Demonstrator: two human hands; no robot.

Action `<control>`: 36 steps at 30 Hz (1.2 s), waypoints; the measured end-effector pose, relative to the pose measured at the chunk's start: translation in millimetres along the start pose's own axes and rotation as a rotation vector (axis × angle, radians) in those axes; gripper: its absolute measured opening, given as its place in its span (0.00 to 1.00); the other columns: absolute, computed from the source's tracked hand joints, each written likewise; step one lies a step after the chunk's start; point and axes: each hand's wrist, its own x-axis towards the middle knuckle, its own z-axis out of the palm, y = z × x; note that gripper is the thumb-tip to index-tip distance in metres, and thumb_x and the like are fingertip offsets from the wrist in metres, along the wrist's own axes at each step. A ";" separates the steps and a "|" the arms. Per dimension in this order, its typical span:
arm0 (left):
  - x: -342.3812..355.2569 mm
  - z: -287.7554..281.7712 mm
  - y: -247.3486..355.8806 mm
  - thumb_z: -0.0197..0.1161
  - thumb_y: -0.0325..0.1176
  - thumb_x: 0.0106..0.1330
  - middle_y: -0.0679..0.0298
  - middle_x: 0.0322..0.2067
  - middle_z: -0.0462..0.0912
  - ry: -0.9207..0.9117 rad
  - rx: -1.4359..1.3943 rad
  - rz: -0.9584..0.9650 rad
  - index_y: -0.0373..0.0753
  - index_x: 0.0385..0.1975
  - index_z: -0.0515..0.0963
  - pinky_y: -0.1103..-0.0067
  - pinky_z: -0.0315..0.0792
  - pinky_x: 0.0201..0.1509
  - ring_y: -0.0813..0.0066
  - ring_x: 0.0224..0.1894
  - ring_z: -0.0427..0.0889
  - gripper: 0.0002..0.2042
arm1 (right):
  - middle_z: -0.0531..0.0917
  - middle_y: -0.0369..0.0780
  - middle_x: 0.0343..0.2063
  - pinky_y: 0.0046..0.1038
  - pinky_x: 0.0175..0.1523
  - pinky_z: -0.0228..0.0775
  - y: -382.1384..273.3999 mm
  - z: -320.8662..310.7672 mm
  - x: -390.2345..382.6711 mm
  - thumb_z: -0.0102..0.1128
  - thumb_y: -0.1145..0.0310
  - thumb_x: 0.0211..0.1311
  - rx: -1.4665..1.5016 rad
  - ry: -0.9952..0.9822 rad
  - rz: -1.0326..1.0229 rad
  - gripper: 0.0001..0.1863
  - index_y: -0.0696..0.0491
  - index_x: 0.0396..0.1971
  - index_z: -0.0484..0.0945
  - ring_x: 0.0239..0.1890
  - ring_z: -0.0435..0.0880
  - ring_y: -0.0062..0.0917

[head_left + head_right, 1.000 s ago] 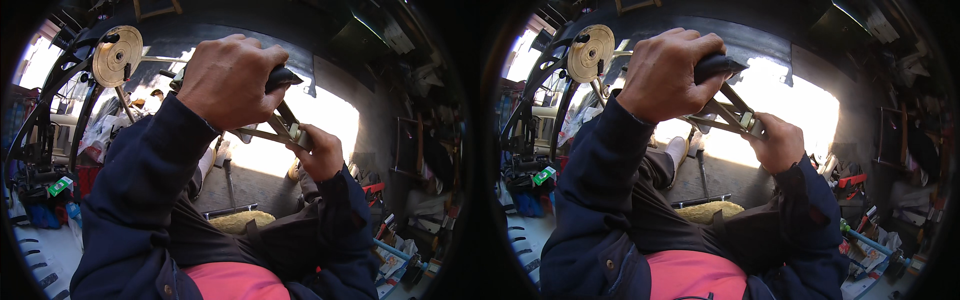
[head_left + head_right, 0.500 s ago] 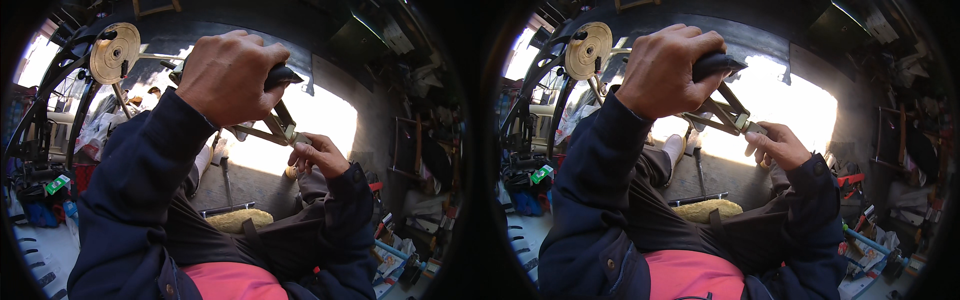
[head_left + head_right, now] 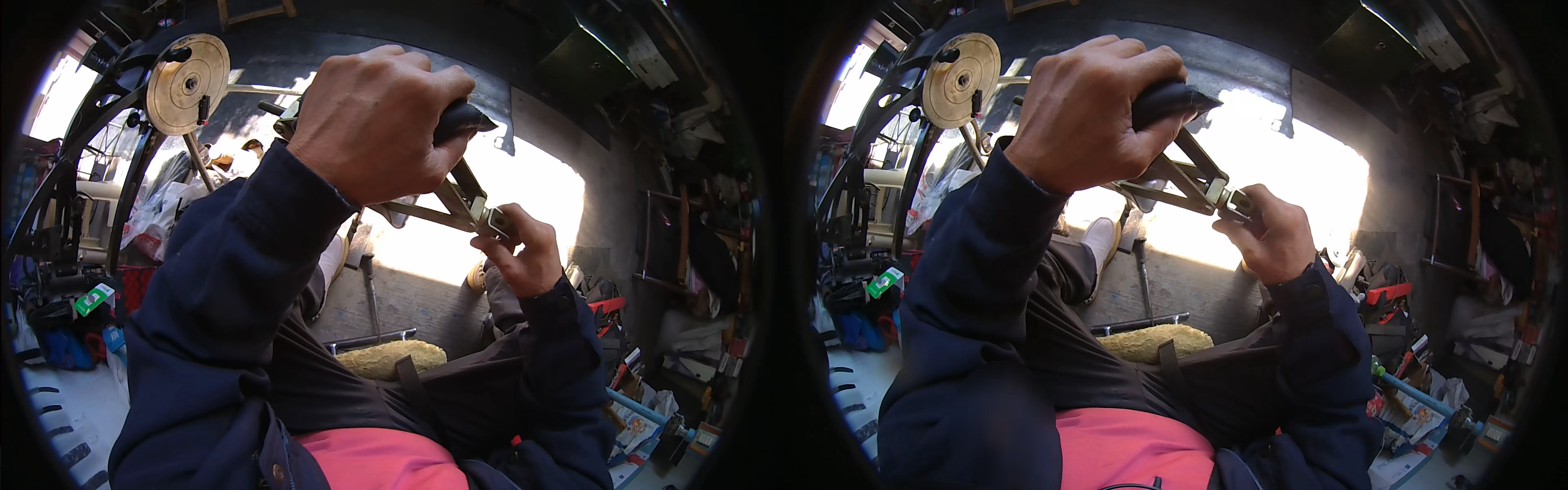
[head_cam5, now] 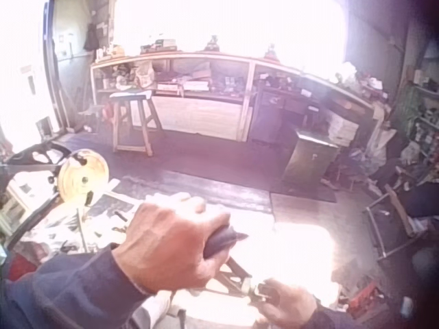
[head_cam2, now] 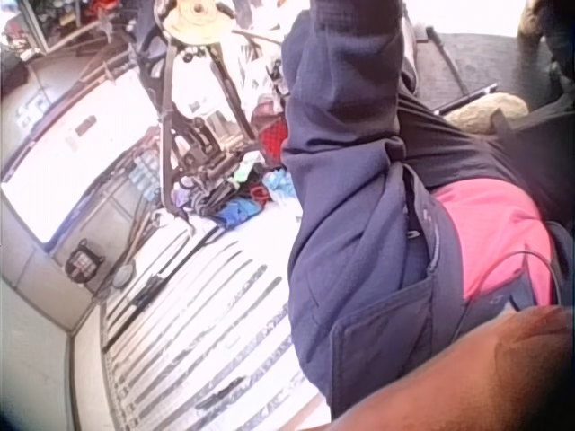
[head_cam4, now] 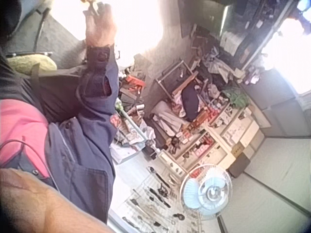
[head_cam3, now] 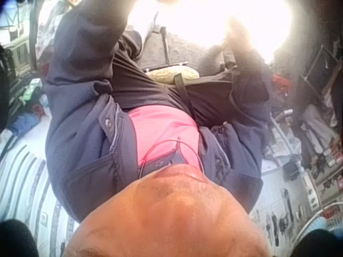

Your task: The person sits on the floor and uses pliers to adjust a metal bracket, then switches to a screwdriver to tighten a screw on a small black device. They open a red box containing small parts and continue manipulating the device with the screwdriver.

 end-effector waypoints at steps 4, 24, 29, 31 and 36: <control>1.8 0.8 -0.8 0.77 0.43 0.62 0.57 0.31 0.88 0.018 -0.023 0.001 0.42 0.42 0.87 0.70 0.84 0.38 0.60 0.33 0.88 0.15 | 0.89 0.42 0.31 0.24 0.39 0.80 1.7 0.4 -1.1 0.73 0.60 0.69 -0.017 -0.039 0.020 0.19 0.62 0.45 0.79 0.32 0.88 0.22; -0.2 1.3 -2.6 0.77 0.43 0.63 0.56 0.33 0.89 -0.021 -0.035 0.014 0.40 0.44 0.87 0.71 0.85 0.38 0.61 0.33 0.89 0.16 | 0.88 0.42 0.29 0.21 0.29 0.76 6.6 -11.3 1.2 0.63 0.54 0.78 0.624 -0.316 0.441 0.21 0.61 0.45 0.80 0.23 0.84 0.19; -0.3 1.7 -1.8 0.76 0.43 0.64 0.56 0.34 0.89 -0.022 0.010 0.017 0.40 0.45 0.87 0.72 0.86 0.39 0.60 0.33 0.89 0.16 | 0.87 0.45 0.26 0.26 0.30 0.75 -1.1 2.9 0.5 0.78 0.67 0.62 -0.150 0.054 -0.059 0.17 0.61 0.42 0.81 0.23 0.85 0.26; 0.1 3.0 -1.5 0.76 0.43 0.64 0.55 0.34 0.89 -0.019 0.013 0.019 0.40 0.45 0.86 0.72 0.86 0.39 0.60 0.33 0.89 0.16 | 0.87 0.44 0.25 0.26 0.31 0.76 -1.7 5.3 -0.4 0.79 0.68 0.62 -0.160 0.090 -0.123 0.17 0.61 0.42 0.81 0.24 0.86 0.26; 0.8 3.6 -3.3 0.76 0.43 0.63 0.55 0.35 0.89 -0.016 -0.002 0.023 0.40 0.45 0.86 0.72 0.86 0.39 0.59 0.33 0.89 0.16 | 0.88 0.43 0.28 0.24 0.32 0.76 0.9 2.2 -0.8 0.73 0.57 0.68 0.030 -0.020 -0.006 0.21 0.60 0.45 0.81 0.26 0.86 0.25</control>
